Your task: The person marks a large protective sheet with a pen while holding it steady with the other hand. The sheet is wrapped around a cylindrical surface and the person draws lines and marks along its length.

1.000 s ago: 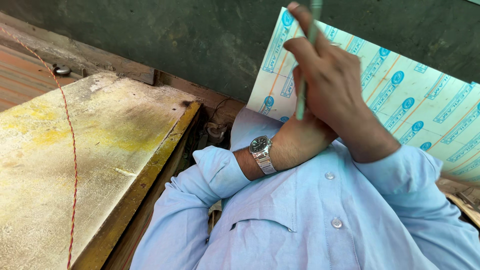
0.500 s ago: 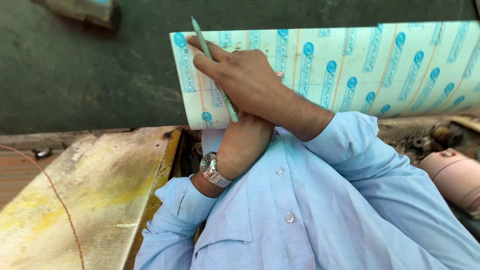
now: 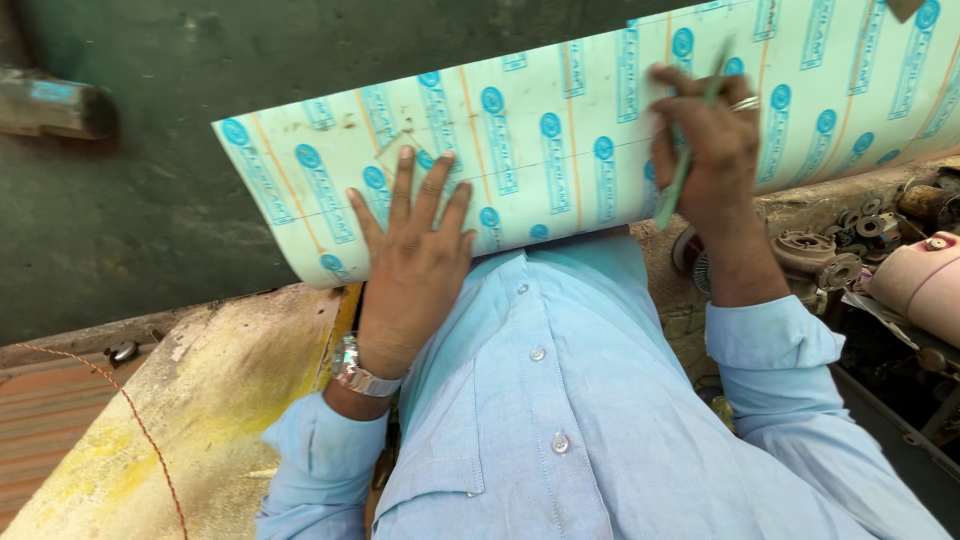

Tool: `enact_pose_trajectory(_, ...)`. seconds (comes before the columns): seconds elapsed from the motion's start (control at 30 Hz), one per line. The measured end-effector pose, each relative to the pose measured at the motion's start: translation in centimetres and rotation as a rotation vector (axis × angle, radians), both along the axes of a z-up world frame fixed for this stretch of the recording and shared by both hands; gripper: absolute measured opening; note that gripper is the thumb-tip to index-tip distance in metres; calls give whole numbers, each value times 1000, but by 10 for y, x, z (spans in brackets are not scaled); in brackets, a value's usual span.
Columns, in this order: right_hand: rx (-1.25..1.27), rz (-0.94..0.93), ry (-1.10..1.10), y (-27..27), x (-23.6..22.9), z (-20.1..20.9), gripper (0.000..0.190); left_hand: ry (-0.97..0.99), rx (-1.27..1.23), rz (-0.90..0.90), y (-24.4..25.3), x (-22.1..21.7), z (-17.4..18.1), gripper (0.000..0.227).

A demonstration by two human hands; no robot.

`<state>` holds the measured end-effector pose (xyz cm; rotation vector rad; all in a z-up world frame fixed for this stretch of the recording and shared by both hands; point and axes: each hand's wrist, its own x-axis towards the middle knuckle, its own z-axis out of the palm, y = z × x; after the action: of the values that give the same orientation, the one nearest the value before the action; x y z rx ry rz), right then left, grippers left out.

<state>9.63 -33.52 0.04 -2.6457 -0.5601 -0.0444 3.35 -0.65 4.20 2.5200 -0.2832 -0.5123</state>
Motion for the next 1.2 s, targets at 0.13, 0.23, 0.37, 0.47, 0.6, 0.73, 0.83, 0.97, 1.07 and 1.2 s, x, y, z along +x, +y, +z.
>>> enact_pose_trajectory(0.13,86,-83,-88,-50,18,-2,13,-90,54,51,-17,4,0,33)
enact_pose_trajectory(0.23,125,-96,-124,-64,23,-9,18,-129,35,79,-37,5,-4,41)
enact_pose_trajectory(0.37,188,-100,-171,-68,30,-21,14,-178,-82,117,-71,15,-10,42)
enact_pose_trajectory(0.47,221,-121,-112,-73,25,-25,17,-204,-144,79,-94,22,-17,38)
enact_pose_trajectory(0.6,273,-116,-110,-75,25,-25,16,-245,-230,4,-128,36,-25,27)
enact_pose_trajectory(0.73,273,-114,-94,-75,26,-21,17,-305,-252,-24,-160,55,-32,24)
enact_pose_trajectory(0.83,301,-87,-83,-77,28,-21,17,-339,-209,-46,-171,63,-35,28)
enact_pose_trajectory(0.97,309,-84,-72,-80,27,-21,16,-397,-192,-12,-169,67,-33,31)
enact_pose_trajectory(1.07,328,-79,-51,-82,28,-23,16,-403,-147,20,-161,66,-35,36)
enact_pose_trajectory(1.2,335,-68,-40,-82,28,-22,16,-389,-60,14,-154,59,-39,37)
